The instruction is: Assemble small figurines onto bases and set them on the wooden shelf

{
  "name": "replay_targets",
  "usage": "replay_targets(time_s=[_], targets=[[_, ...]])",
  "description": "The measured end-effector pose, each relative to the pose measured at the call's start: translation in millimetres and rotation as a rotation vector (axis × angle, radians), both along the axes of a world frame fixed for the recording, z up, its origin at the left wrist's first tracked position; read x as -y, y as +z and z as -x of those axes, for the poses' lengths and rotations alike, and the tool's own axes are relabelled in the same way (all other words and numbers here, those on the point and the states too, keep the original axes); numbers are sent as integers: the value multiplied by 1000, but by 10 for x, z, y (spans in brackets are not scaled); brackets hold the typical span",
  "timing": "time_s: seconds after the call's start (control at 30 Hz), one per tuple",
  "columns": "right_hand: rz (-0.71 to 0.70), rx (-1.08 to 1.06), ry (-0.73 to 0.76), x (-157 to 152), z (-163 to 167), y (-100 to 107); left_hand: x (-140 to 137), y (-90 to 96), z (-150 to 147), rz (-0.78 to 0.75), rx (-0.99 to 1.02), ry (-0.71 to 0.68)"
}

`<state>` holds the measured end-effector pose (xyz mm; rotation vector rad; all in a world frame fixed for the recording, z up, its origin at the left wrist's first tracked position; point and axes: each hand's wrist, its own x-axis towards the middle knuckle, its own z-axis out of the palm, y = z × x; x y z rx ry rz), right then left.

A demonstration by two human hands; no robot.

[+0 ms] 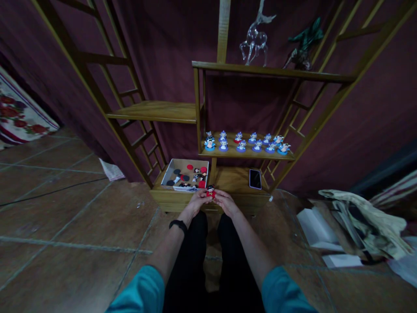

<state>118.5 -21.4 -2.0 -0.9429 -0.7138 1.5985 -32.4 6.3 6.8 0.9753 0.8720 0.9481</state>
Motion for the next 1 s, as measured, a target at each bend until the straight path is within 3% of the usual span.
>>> replay_targets(time_s=[0.43, 0.67, 1.0], targets=[[3, 8, 9, 3, 8, 21, 20, 45, 10, 24, -2, -46], [-6, 61, 19, 14, 31, 22, 27, 24, -7, -41, -24, -3], [-21, 57, 31, -10, 23, -6, 21, 47, -11, -53, -64, -63]])
